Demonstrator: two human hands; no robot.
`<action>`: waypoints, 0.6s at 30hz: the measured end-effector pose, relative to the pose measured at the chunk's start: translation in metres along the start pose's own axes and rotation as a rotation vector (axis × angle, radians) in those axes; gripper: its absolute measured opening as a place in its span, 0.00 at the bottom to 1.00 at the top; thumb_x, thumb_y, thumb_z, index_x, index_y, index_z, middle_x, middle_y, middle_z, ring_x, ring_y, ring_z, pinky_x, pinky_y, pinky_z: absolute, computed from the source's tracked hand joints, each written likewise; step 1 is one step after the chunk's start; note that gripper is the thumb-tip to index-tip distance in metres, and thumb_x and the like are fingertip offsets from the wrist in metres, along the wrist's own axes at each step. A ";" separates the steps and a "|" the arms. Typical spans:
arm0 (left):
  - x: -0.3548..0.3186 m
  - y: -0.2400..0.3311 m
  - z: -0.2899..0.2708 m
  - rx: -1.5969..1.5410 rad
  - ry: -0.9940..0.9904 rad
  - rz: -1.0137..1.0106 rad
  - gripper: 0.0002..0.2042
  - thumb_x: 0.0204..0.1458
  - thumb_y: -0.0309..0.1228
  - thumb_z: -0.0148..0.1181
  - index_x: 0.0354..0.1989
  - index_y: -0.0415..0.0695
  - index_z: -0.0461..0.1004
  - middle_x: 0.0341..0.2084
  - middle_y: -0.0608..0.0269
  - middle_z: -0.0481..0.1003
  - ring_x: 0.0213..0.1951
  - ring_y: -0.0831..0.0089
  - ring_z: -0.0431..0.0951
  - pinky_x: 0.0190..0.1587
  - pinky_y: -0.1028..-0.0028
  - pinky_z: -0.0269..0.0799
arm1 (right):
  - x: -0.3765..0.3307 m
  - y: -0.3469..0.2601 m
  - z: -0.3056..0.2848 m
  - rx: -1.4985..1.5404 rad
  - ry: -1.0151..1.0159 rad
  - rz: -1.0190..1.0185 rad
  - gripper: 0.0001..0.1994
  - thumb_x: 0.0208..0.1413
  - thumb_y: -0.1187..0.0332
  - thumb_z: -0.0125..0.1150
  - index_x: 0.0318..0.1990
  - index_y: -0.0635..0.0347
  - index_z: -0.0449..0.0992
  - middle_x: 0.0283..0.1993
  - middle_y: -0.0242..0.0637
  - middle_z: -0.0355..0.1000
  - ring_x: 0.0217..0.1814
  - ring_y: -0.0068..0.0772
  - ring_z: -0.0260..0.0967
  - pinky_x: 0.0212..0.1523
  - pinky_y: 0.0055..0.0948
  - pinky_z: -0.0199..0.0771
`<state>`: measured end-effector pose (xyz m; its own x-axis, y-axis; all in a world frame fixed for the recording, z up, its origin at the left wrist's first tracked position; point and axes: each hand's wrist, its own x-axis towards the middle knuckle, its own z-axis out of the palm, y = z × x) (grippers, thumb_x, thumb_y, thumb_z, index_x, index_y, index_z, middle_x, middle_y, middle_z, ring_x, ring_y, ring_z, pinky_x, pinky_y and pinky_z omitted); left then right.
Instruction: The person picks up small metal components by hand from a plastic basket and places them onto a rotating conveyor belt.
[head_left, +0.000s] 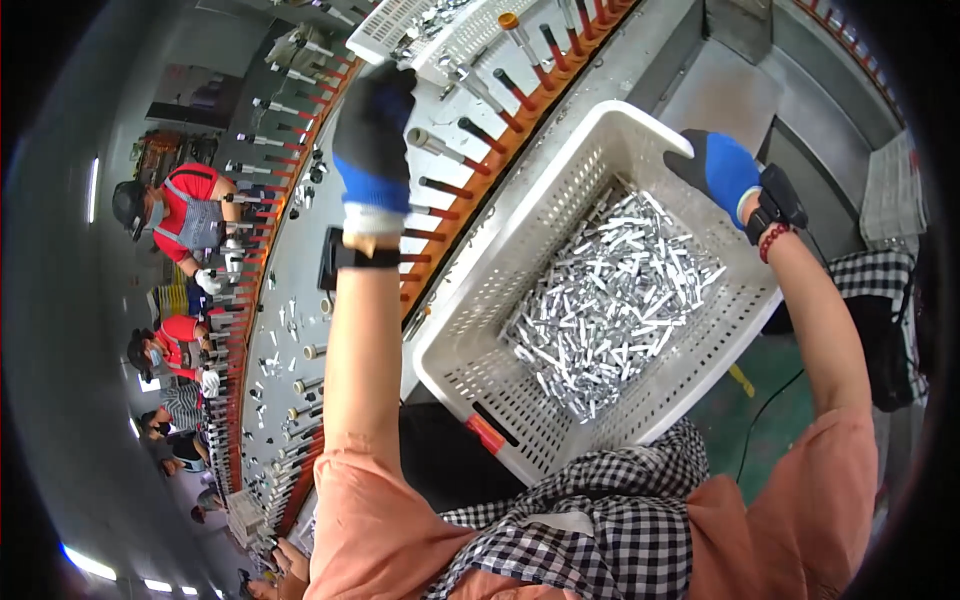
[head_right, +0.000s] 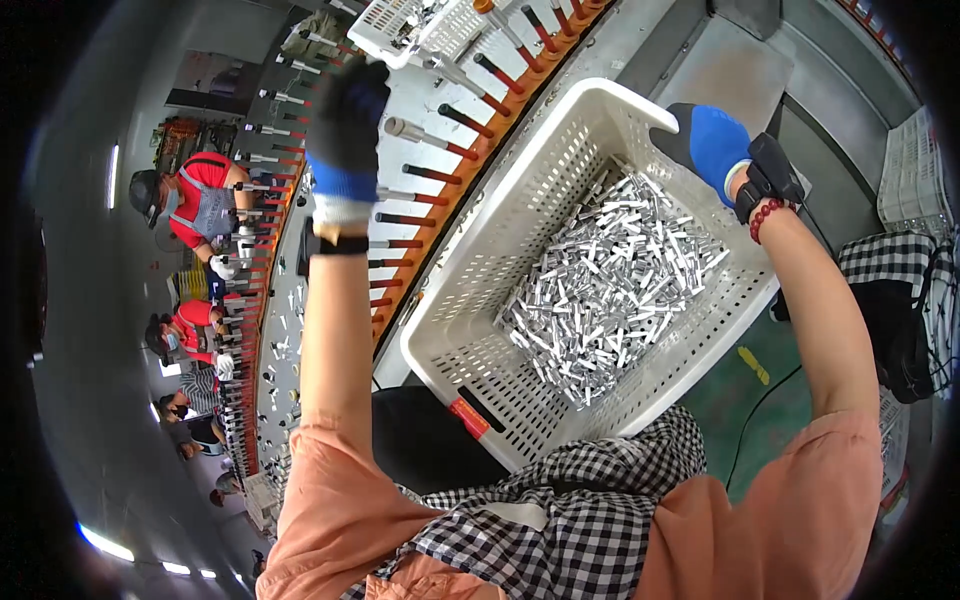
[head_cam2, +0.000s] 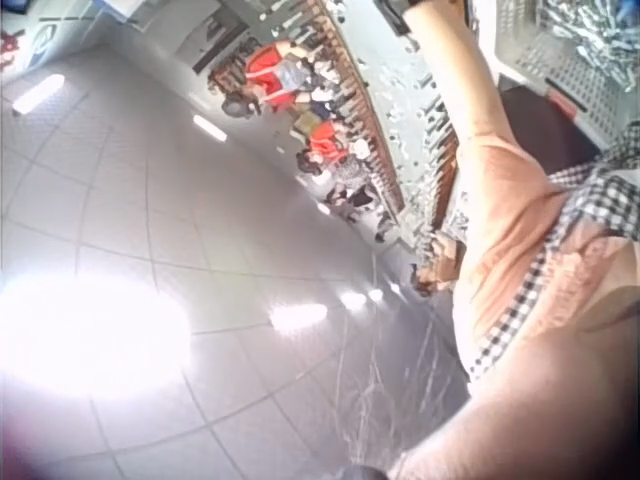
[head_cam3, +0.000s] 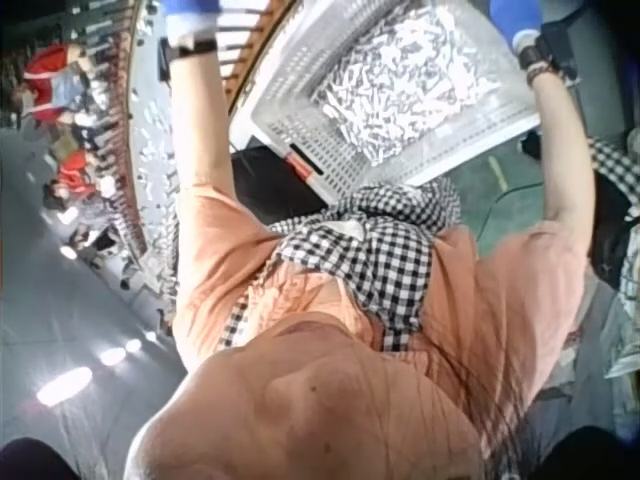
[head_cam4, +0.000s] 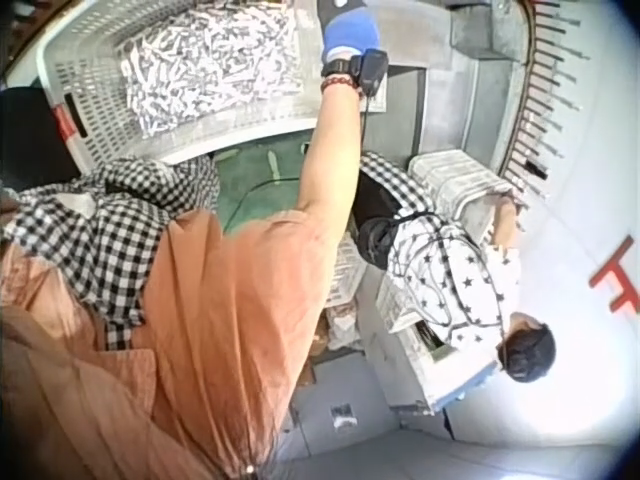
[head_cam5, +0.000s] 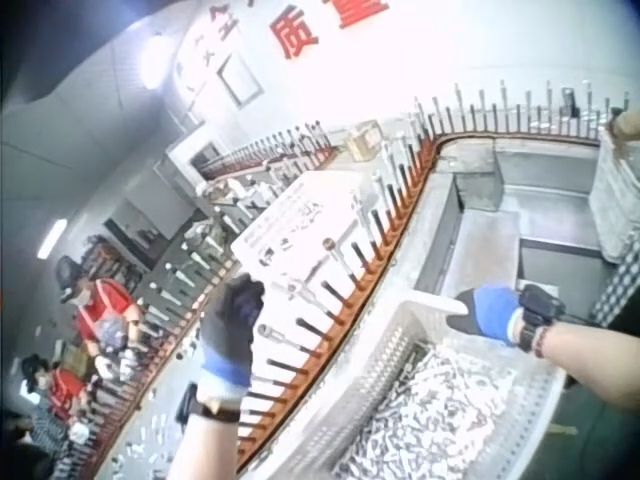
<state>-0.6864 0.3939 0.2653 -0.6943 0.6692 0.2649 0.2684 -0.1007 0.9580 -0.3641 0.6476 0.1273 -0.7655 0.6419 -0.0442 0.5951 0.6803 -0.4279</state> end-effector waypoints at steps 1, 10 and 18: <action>0.021 -0.004 0.008 -0.272 0.065 -0.078 0.18 0.72 0.37 0.46 0.58 0.39 0.77 0.51 0.58 0.83 0.54 0.69 0.81 0.56 0.72 0.75 | 0.000 0.010 0.000 0.009 0.025 -0.014 0.19 0.61 0.45 0.62 0.47 0.48 0.85 0.42 0.46 0.83 0.45 0.56 0.80 0.45 0.48 0.80; -0.032 0.007 0.069 0.492 -0.128 0.005 0.18 0.67 0.38 0.59 0.29 0.39 0.84 0.22 0.56 0.82 0.26 0.70 0.80 0.32 0.67 0.73 | 0.008 0.011 0.006 0.047 0.117 -0.110 0.18 0.60 0.49 0.65 0.46 0.53 0.85 0.41 0.51 0.81 0.45 0.59 0.79 0.45 0.50 0.78; -0.087 0.042 0.038 0.404 -0.502 -0.116 0.15 0.69 0.35 0.55 0.50 0.38 0.83 0.48 0.58 0.84 0.50 0.67 0.83 0.56 0.66 0.76 | 0.002 -0.003 -0.003 0.028 0.032 -0.011 0.20 0.59 0.48 0.65 0.48 0.52 0.85 0.42 0.51 0.82 0.45 0.60 0.79 0.45 0.50 0.78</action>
<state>-0.5891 0.3591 0.2784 -0.3634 0.9315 -0.0147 0.5084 0.2115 0.8347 -0.3666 0.6481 0.1314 -0.7636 0.6456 -0.0106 0.5792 0.6776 -0.4532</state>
